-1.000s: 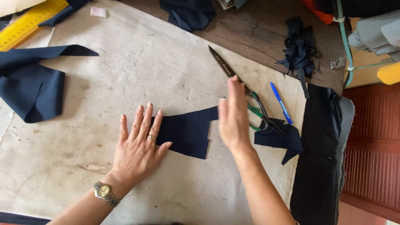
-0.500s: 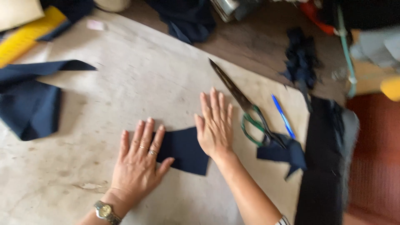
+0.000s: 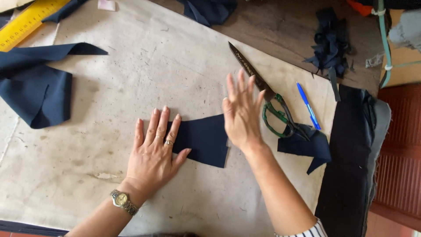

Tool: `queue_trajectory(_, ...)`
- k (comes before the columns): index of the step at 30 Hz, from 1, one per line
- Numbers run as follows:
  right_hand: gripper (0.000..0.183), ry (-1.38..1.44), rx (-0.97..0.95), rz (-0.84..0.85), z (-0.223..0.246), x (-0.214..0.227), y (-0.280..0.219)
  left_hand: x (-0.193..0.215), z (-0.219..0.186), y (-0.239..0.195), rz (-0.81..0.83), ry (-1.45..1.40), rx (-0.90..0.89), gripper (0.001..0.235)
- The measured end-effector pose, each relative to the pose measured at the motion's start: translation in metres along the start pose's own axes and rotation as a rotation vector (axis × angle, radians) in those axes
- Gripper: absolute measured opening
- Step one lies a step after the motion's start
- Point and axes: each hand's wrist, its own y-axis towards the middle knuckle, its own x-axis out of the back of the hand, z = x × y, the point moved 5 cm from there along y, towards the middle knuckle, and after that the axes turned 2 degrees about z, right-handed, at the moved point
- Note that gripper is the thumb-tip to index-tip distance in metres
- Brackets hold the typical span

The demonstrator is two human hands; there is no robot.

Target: A person uses large tailor's scissors to cut out a pattern piece from dark blue fabric on a padded work table.

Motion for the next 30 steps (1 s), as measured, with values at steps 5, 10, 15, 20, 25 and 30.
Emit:
queue_trajectory(5, 0.057, 0.191, 0.175, -0.411, 0.058, 0.071, -0.047, 0.0, 0.0, 0.0, 0.0, 0.001, 0.0, 0.076)
queue_trajectory(10, 0.061, -0.032, 0.24, -0.316, 0.059, -0.024, -0.054, 0.002, 0.003, -0.001, -0.014, -0.01, 0.008, 0.077)
queue_trajectory(15, 0.064, -0.276, 0.161, -0.205, 0.048, -0.047, -0.053, -0.005, 0.002, 0.0, -0.015, -0.01, 0.024, 0.078)
queue_trajectory(20, 0.061, -0.273, 0.161, -0.206, 0.049, -0.048, -0.052, -0.011, 0.01, -0.003, 0.053, -0.044, -0.014, 0.079)
queue_trajectory(25, 0.063, -0.283, 0.161, -0.203, 0.049, -0.051, -0.051, 0.026, 0.036, -0.033, -0.131, -0.18, -0.148, 0.047)
queue_trajectory(30, 0.061, -0.219, 0.162, -0.13, 0.047, -0.056, -0.049, 0.013, 0.046, -0.05, -0.2, -0.109, -0.151, 0.044)
